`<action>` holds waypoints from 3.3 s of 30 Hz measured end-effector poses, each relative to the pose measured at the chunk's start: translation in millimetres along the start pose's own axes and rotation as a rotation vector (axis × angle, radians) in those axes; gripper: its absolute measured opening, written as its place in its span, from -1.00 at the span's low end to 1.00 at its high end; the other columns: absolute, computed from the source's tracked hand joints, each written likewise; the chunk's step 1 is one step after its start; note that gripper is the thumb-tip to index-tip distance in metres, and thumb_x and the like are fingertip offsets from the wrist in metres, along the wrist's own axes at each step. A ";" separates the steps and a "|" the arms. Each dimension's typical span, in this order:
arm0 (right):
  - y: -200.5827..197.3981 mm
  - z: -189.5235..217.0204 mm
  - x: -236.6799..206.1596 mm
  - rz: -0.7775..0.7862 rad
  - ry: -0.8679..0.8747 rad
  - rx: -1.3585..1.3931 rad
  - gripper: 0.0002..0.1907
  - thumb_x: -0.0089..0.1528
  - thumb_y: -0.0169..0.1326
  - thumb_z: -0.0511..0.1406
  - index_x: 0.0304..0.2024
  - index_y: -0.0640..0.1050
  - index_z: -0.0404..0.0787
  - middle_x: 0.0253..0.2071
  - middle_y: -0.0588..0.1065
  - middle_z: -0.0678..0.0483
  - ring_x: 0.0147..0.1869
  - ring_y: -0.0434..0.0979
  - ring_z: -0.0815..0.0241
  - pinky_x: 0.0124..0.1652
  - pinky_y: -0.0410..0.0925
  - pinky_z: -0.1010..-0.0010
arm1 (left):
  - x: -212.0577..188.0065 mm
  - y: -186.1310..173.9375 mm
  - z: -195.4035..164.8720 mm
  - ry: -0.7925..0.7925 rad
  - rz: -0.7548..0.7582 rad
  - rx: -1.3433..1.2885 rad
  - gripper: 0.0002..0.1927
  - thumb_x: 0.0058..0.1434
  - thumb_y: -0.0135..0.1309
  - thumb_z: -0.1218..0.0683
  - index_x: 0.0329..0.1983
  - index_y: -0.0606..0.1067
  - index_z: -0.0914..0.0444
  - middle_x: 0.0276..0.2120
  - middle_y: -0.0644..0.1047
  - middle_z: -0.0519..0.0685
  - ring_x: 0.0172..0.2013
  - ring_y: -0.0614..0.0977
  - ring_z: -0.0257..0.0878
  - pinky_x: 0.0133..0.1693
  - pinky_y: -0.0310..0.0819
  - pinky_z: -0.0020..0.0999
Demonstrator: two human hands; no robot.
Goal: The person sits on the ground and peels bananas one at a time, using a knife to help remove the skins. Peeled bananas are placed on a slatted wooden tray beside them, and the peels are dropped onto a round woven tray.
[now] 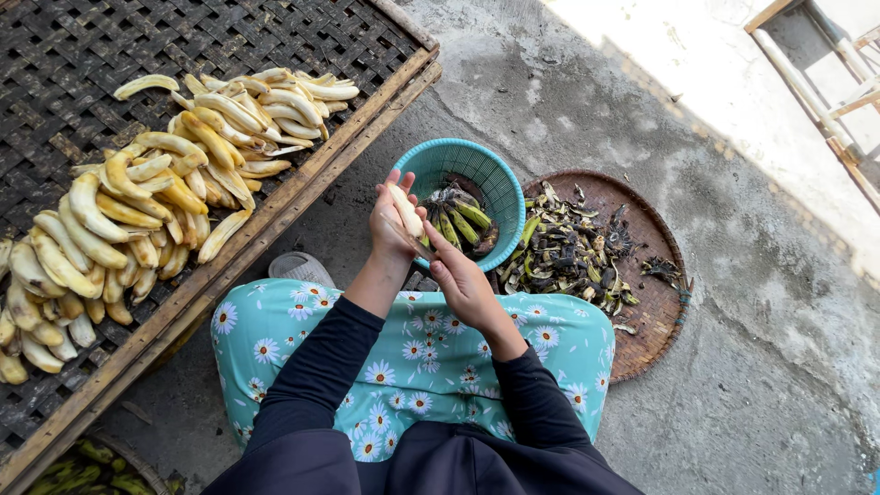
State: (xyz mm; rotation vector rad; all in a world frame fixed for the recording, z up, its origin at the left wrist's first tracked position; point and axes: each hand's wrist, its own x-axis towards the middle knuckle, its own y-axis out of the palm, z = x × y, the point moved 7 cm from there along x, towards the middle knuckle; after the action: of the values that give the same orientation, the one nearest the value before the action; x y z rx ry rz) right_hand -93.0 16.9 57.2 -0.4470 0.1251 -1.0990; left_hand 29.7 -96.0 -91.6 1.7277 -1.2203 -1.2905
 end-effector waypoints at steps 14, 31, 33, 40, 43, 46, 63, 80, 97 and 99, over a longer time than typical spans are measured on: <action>1.9 9.1 -0.6 0.000 -0.060 -0.021 -0.44 0.47 -0.13 -0.30 0.53 0.19 -0.20 0.25 0.48 -0.09 0.15 0.53 0.13 0.18 0.34 0.40 | 2.9 -0.8 1.5 -0.059 -0.021 -0.029 -0.65 0.55 -0.34 -0.12 0.01 0.39 0.17 -0.27 0.43 -0.10 -0.40 0.43 -0.35 -0.48 0.38 -0.47; 1.6 8.5 -0.7 -0.004 -0.011 0.004 -0.42 0.45 -0.14 -0.33 0.53 0.18 -0.22 0.25 0.48 -0.06 0.10 0.51 0.13 0.17 0.35 0.41 | -42.9 53.4 -31.6 0.138 0.112 -0.071 -0.76 0.55 -0.27 -0.09 -0.02 0.32 0.14 -0.24 0.39 -0.11 -0.35 0.39 -0.36 -0.41 0.38 -0.49; 1.9 6.7 -0.8 -0.005 0.001 0.011 -0.42 0.45 -0.14 -0.34 0.53 0.19 -0.22 0.28 0.46 -0.06 0.14 0.50 0.12 0.19 0.33 0.41 | -50.6 62.2 -38.5 0.201 0.152 -0.045 -0.76 0.56 -0.25 -0.08 0.01 0.32 0.15 -0.21 0.40 -0.12 -0.33 0.39 -0.37 -0.39 0.38 -0.50; 1.4 6.7 -0.5 -0.028 -0.052 0.042 -0.44 0.46 -0.16 -0.35 0.53 0.19 -0.24 0.38 0.41 -0.09 0.33 0.49 0.07 0.30 0.28 0.38 | -58.3 70.6 -36.4 0.149 0.171 0.020 -0.74 0.56 -0.25 -0.08 0.02 0.32 0.18 -0.21 0.40 -0.09 -0.33 0.40 -0.36 -0.39 0.39 -0.49; 0.4 8.0 0.4 -0.033 -0.089 0.041 -0.44 0.46 -0.17 -0.35 0.53 0.17 -0.25 0.42 0.37 -0.12 0.40 0.45 0.04 0.34 0.25 0.34 | -56.8 65.3 -26.0 0.049 0.135 -0.004 -0.74 0.55 -0.26 -0.08 0.00 0.32 0.18 -0.23 0.40 -0.07 -0.33 0.42 -0.34 -0.38 0.42 -0.47; 0.1 6.4 0.9 -0.037 -0.089 0.034 -0.44 0.46 -0.16 -0.35 0.52 0.17 -0.25 0.45 0.34 -0.16 0.44 0.42 0.03 0.35 0.23 0.32 | -55.7 63.2 -20.7 -0.002 0.122 -0.022 -0.74 0.54 -0.25 -0.07 -0.01 0.33 0.19 -0.26 0.42 -0.07 -0.33 0.45 -0.31 -0.32 0.48 -0.41; -6.0 -8.1 4.6 -0.099 -0.069 0.068 -0.43 0.45 -0.18 -0.41 0.52 0.16 -0.29 0.52 0.25 -0.12 0.53 0.31 0.02 0.41 0.17 0.32 | -77.5 81.8 -1.6 -0.120 0.235 -0.044 -0.76 0.55 -0.25 -0.03 -0.04 0.31 0.23 -0.31 0.44 -0.04 0.06 0.60 -0.04 0.18 0.50 -0.21; -12.3 -7.4 11.2 -0.250 -0.044 -0.121 -0.46 0.44 -0.20 -0.43 0.49 0.25 -0.16 0.39 0.40 -0.15 0.42 0.46 -0.01 0.30 0.31 0.31 | -77.5 68.7 13.2 -0.017 0.217 0.044 -0.75 0.53 -0.34 0.13 0.02 0.39 0.27 0.00 0.54 0.10 0.16 0.51 -0.13 0.27 0.39 -0.21; -85.9 -58.7 4.2 -0.473 0.308 -0.803 -0.24 0.38 0.02 -0.29 0.57 0.04 -0.04 0.04 0.50 -0.14 0.00 0.54 -0.11 -0.11 0.42 0.11 | 18.1 1.1 -59.5 -0.067 -0.299 0.594 -0.73 0.29 -0.07 0.32 0.05 0.33 0.28 -0.22 0.50 0.05 -0.42 0.57 -0.28 -0.40 0.63 -0.39; -105.4 -68.3 -5.0 -0.519 0.328 -0.742 -0.27 0.40 0.00 -0.30 0.57 0.04 -0.07 0.15 0.47 -0.21 0.08 0.54 -0.17 -0.05 0.41 0.09 | 43.2 -6.6 -136.0 0.053 -0.507 0.792 -0.37 0.31 -0.10 0.33 0.40 0.04 0.17 0.03 0.43 0.14 -0.28 0.57 -0.18 -0.35 0.64 -0.38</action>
State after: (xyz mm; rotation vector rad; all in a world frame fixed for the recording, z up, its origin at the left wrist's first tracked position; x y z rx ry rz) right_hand -204.4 -38.0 38.0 -0.9948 0.7551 -1.6237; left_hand 164.7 -137.9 -71.2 2.7564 -1.4257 -1.0650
